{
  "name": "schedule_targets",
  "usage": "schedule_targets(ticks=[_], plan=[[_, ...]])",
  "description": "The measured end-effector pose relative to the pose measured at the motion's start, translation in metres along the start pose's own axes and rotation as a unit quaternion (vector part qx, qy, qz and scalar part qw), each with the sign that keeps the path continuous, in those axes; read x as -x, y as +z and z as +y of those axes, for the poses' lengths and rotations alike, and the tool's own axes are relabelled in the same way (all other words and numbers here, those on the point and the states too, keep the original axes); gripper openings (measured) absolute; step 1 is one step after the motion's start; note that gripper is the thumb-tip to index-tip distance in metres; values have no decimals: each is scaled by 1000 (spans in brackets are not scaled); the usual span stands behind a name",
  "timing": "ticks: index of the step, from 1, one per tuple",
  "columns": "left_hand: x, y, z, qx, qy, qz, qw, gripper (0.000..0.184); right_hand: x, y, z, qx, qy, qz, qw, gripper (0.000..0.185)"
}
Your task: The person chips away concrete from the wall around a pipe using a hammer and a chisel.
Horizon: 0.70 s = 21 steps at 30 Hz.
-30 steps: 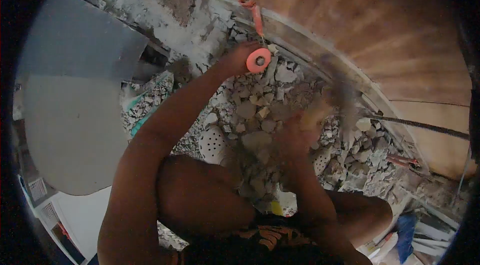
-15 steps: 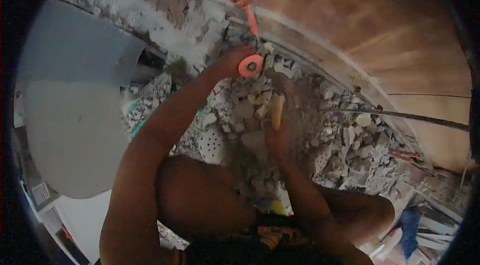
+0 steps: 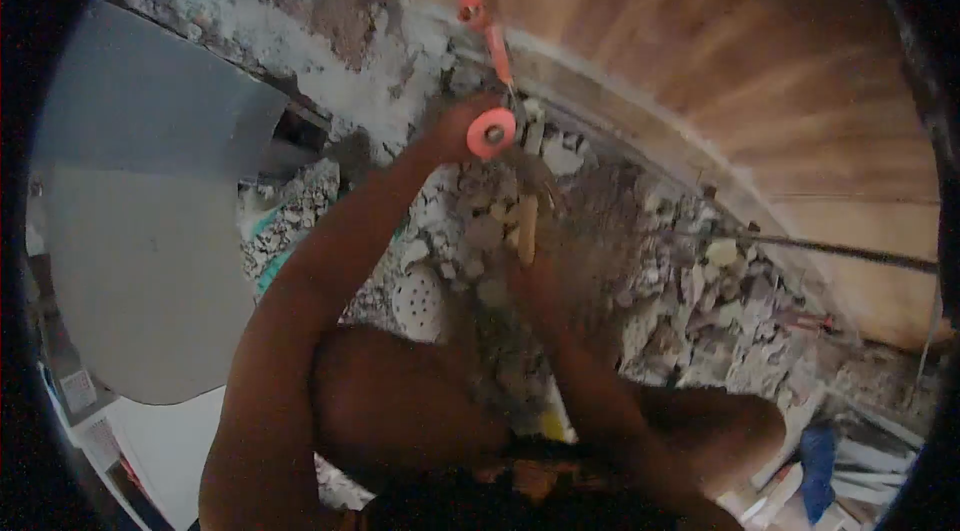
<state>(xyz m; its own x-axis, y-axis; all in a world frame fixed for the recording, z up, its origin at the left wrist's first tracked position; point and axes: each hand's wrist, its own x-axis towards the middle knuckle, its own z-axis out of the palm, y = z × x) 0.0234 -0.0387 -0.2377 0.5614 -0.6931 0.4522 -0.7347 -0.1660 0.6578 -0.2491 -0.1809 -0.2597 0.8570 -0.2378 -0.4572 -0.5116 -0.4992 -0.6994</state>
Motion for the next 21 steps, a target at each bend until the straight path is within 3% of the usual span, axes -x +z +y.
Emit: schedule_targets(ticks=[1, 3, 5, 6, 7, 9, 11, 12, 14, 15, 16, 19, 21], plan=[[2, -6, -12, -7, 0, 9, 1000, 49, -13, 16, 24, 30, 31, 1, 999, 50], [16, 1, -21, 115, -105, -88, 984, 50, 20, -16, -12, -24, 95, 45, 994, 46], [9, -5, -18, 23, -51, -61, 997, 52, 22, -57, -70, -77, 124, 98, 984, 42], [13, -4, -13, -58, -8, -42, 997, 54, 28, -74, -90, -208, -4, 94, 974, 36], [14, -6, -13, -58, -11, -42, 997, 54, 31, -91, -108, -333, -130, 86, 930, 30], [15, -14, -9, 9, -108, -123, 986, 70, 36, -115, -129, -546, -362, 63, 752, 21], [14, -11, -5, 8, -84, -94, 992, 61, 35, -118, -116, -630, -463, 46, 622, 19], [12, -11, -4, 8, -56, -64, 996, 53, 32, -107, -88, -571, -391, 31, 721, 15], [11, -17, 8, -13, -68, -50, 996, 51, 18, -71, -60, -501, -315, 13, 806, 13], [10, -18, 15, -28, -76, -38, 996, 50, 12, -42, -61, -254, -161, 10, 954, 16], [16, -14, 13, -29, -71, -37, 996, 50, 2, -21, -52, 19, 12, 10, 1000, 21], [27, -9, -23, 42, -68, -9, 997, 44, -8, 34, 50, 37, 32, 72, 996, 30], [33, -1, -28, 44, -58, -85, 994, 42, 22, 13, 33, -23, 31, 54, 998, 30]])
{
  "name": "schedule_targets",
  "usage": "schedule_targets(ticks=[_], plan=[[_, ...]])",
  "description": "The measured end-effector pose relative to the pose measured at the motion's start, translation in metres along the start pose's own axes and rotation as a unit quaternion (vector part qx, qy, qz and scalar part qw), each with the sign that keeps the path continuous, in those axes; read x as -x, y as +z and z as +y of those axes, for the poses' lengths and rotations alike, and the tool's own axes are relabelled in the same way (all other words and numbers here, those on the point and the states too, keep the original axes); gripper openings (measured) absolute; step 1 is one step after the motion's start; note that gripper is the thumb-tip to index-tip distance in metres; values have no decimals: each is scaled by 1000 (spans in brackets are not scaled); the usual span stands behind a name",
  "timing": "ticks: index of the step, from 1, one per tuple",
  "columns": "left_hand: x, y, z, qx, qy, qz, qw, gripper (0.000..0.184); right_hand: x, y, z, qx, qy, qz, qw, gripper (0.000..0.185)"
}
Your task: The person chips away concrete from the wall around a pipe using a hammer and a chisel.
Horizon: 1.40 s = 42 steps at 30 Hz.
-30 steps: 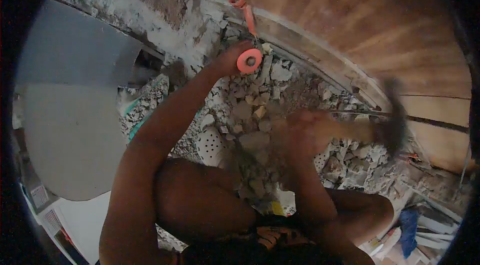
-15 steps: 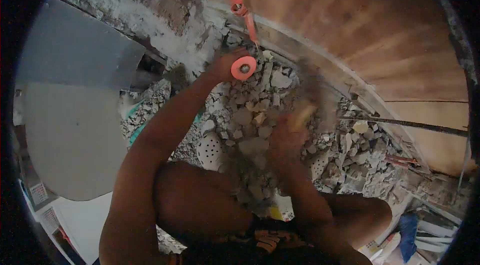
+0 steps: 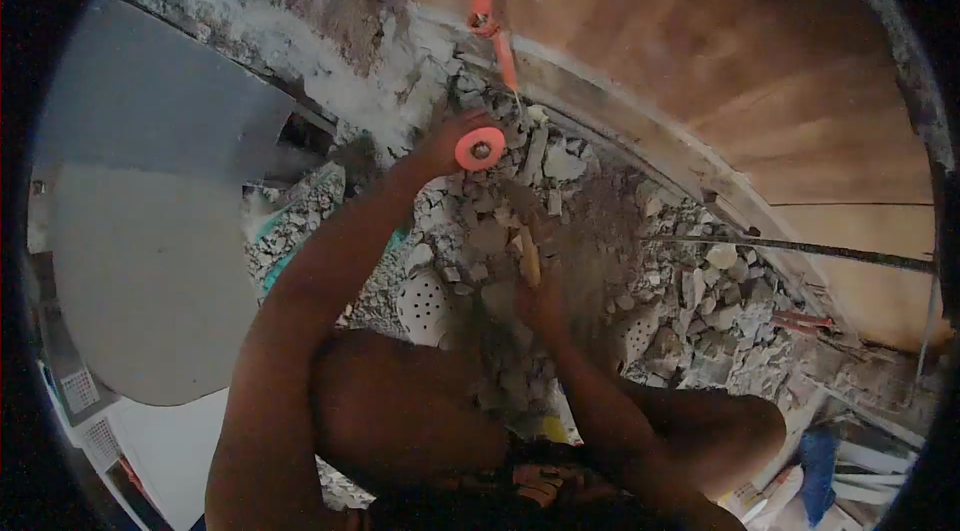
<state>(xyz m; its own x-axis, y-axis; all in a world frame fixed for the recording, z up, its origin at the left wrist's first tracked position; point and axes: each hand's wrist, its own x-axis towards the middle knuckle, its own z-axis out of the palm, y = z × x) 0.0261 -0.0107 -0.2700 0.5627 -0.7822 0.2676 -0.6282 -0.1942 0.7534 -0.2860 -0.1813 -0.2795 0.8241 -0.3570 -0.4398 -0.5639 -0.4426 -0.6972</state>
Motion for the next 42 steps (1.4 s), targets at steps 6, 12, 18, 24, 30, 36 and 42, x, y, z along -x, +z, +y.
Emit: schedule_targets(ticks=[6, 12, 18, 24, 30, 36, 42], plan=[[67, 41, 4, -312, 83, -256, 911, 24, -19, -7, 26, -51, -74, 76, 993, 30], [80, 13, 16, -194, 7, -280, 940, 26, -26, -33, -22, -82, 7, 78, 994, 34], [-3, 14, 99, -262, 92, -116, 954, 39, -42, -37, -21, -18, -20, 65, 998, 32], [-51, -18, 122, -243, 88, 16, 966, 46, -20, -74, -80, -81, -44, 70, 993, 38], [-53, -28, 109, -214, 72, 79, 971, 49, 1, -113, -124, -163, -69, 84, 981, 36], [-55, -26, 117, -194, 44, 90, 976, 50, 16, -140, -136, -401, -157, 34, 902, 33], [-56, -34, 123, -137, 17, 131, 982, 49, 35, -158, -142, -599, -87, 41, 795, 53]])
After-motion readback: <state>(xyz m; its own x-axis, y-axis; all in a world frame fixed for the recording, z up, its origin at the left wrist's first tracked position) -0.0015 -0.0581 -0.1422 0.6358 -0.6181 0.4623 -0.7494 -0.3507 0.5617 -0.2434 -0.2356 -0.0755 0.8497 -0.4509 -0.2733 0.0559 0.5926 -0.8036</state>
